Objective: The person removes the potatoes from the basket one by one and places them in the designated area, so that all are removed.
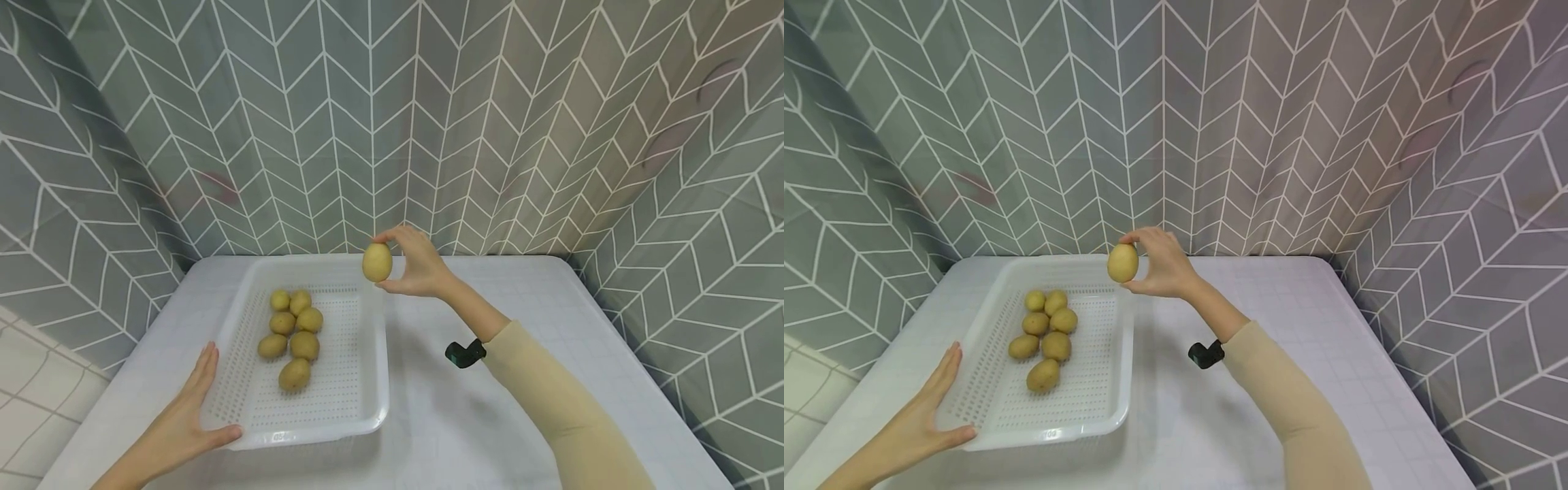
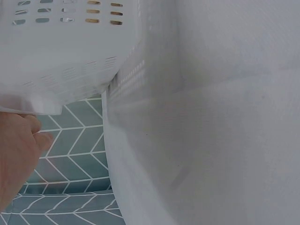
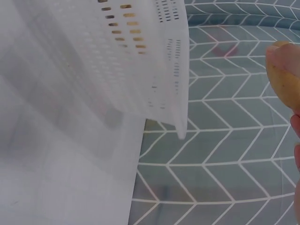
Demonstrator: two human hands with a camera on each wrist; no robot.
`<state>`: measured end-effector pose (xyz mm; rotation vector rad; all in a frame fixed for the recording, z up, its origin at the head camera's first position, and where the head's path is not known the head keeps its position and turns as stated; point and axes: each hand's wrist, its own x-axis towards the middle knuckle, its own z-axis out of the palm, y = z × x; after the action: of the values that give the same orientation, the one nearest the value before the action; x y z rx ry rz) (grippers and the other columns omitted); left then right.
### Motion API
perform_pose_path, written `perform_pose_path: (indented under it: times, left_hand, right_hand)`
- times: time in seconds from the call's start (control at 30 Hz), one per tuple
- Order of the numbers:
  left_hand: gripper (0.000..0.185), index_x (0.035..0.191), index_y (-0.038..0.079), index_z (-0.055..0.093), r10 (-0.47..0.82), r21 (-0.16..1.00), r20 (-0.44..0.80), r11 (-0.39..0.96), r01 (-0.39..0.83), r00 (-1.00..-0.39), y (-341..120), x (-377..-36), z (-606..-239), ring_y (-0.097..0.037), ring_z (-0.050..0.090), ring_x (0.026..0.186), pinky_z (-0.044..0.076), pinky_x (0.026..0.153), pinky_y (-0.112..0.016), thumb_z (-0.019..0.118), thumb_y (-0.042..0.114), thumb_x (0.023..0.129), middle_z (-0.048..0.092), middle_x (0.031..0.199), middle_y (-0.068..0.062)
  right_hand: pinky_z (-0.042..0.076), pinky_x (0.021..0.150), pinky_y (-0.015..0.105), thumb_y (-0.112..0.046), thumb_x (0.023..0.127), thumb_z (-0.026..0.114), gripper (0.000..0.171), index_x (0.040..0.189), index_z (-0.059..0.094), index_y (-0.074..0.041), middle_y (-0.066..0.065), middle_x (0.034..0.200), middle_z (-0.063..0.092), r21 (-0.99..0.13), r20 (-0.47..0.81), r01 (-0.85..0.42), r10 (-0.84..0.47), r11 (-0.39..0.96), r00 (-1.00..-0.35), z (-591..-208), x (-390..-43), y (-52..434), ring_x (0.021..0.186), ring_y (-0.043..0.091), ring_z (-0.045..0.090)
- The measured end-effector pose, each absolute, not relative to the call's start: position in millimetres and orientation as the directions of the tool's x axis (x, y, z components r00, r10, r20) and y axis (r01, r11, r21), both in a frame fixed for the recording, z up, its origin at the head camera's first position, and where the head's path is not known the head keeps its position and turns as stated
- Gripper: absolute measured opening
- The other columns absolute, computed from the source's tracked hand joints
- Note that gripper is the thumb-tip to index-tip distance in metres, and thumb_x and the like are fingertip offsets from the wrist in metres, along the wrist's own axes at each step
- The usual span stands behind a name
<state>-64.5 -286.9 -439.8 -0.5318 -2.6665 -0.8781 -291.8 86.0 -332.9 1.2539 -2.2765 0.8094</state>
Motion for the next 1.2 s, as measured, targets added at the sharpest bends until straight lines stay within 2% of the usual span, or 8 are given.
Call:
perform_pose_path:
  times: [0.17, 0.37, 0.43, 0.73, 0.97, 1.2]
  left_hand:
    - [0.130, 0.153, 0.000, 0.000, 0.259, 0.504, 0.375, 0.749, 0.430, -0.890, -288.5, -64.6, -439.6, 0.004, -0.008, 0.139, -0.001, 0.100, -0.003, 0.088, 0.028, 0.061, -0.006, 0.160, -0.015]
    - [0.131, 0.153, 0.001, -0.001, 0.254, 0.504, 0.370, 0.753, 0.423, -0.894, -294.9, -63.6, -438.2, 0.003, -0.009, 0.139, -0.002, 0.100, -0.003, 0.088, 0.024, 0.061, -0.005, 0.160, -0.018]
    - [0.131, 0.153, 0.001, -0.001, 0.256, 0.506, 0.369, 0.751, 0.424, -0.893, -296.0, -63.1, -438.8, 0.003, -0.009, 0.139, -0.003, 0.100, -0.004, 0.089, 0.024, 0.061, -0.005, 0.160, -0.018]
    - [0.131, 0.153, 0.001, -0.001, 0.268, 0.517, 0.375, 0.734, 0.440, -0.887, -292.9, -65.1, -443.3, 0.005, -0.009, 0.138, -0.002, 0.099, -0.003, 0.089, 0.024, 0.060, -0.006, 0.160, -0.017]
    - [0.131, 0.153, 0.000, 0.000, 0.275, 0.510, 0.387, 0.732, 0.452, -0.880, -290.0, -66.8, -444.1, 0.006, -0.008, 0.138, -0.001, 0.099, -0.003, 0.089, 0.025, 0.060, -0.006, 0.160, -0.015]
    - [0.130, 0.153, 0.000, 0.000, 0.271, 0.507, 0.380, 0.738, 0.445, -0.884, -289.2, -65.8, -443.2, 0.006, -0.008, 0.138, -0.001, 0.099, -0.002, 0.089, 0.024, 0.060, -0.006, 0.160, -0.016]
  right_hand:
    - [0.029, 0.105, 0.047, -0.023, 0.062, 0.088, 0.068, 0.121, 0.057, -0.008, 0.002, 0.118, 0.060, -0.295, 0.581, -0.845, -0.618, 0.446, -0.529, -337.3, -293.5, 95.8, 0.115, 0.019, 0.050]
    - [0.032, 0.100, 0.048, -0.024, 0.064, 0.087, 0.069, 0.123, 0.056, -0.008, 0.002, 0.120, 0.059, -0.332, 0.563, -0.823, -0.603, 0.461, -0.565, -340.8, -295.9, 104.7, 0.118, 0.020, 0.049]
    - [0.031, 0.103, 0.049, -0.024, 0.064, 0.087, 0.068, 0.123, 0.057, -0.008, 0.002, 0.120, 0.059, -0.343, 0.557, -0.814, -0.596, 0.469, -0.578, -342.2, -297.2, 108.7, 0.119, 0.020, 0.049]
    - [0.037, 0.097, 0.050, -0.024, 0.063, 0.088, 0.067, 0.121, 0.058, -0.008, 0.004, 0.118, 0.060, -0.389, 0.530, -0.753, -0.541, 0.530, -0.654, -353.2, -301.8, 136.0, 0.113, 0.022, 0.050]
    - [0.031, 0.102, 0.055, -0.021, 0.064, 0.088, 0.069, 0.123, 0.056, -0.008, 0.005, 0.120, 0.059, -0.423, 0.476, -0.687, -0.500, 0.591, -0.723, -367.3, -307.7, 154.3, 0.115, 0.025, 0.050]
    - [0.023, 0.109, 0.052, -0.020, 0.064, 0.088, 0.069, 0.123, 0.056, -0.003, 0.008, 0.121, 0.060, -0.442, 0.438, -0.644, -0.476, 0.624, -0.762, -382.7, -312.7, 166.2, 0.115, 0.026, 0.051]
